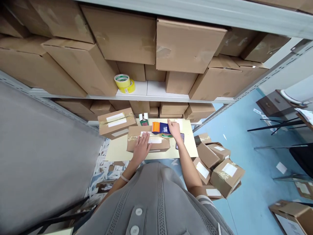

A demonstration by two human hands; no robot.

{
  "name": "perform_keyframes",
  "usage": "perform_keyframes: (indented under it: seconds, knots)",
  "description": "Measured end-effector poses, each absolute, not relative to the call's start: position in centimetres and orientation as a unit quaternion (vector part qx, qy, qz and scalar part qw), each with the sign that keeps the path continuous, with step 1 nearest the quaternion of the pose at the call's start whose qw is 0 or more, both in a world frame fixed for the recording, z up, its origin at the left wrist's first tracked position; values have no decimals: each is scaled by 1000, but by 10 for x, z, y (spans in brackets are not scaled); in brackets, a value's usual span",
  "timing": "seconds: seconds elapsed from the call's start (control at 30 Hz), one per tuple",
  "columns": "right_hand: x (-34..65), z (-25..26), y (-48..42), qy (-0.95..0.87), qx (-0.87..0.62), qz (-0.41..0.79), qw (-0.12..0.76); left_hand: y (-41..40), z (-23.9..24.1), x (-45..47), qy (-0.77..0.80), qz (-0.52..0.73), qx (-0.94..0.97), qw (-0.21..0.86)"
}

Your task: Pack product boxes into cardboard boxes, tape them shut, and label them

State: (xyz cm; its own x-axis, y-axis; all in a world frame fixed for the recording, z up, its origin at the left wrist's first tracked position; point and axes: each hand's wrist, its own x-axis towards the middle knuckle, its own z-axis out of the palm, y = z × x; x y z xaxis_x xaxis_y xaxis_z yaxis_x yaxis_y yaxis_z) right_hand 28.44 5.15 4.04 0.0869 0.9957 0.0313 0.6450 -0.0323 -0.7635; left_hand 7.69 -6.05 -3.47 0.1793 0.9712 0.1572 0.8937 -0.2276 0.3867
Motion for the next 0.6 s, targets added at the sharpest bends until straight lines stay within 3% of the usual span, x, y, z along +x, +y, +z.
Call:
perform_keyframes:
  seconds: [0.17, 0.27, 0.37, 0.6]
  knots:
    - [278, 38, 51, -634, -666, 241, 309, -51, -21, 75, 623, 327, 657, 272]
    - [274, 37, 51, -645, -666, 224, 299, -37, -8, 74, 595, 463, 482, 446]
    - [272, 37, 51, -652, -666, 214, 291, -23, 4, 75, 505, 511, 338, 608]
    - [271, 37, 50, -655, -661, 210, 302, -17, 17, 74, 454, 519, 280, 668]
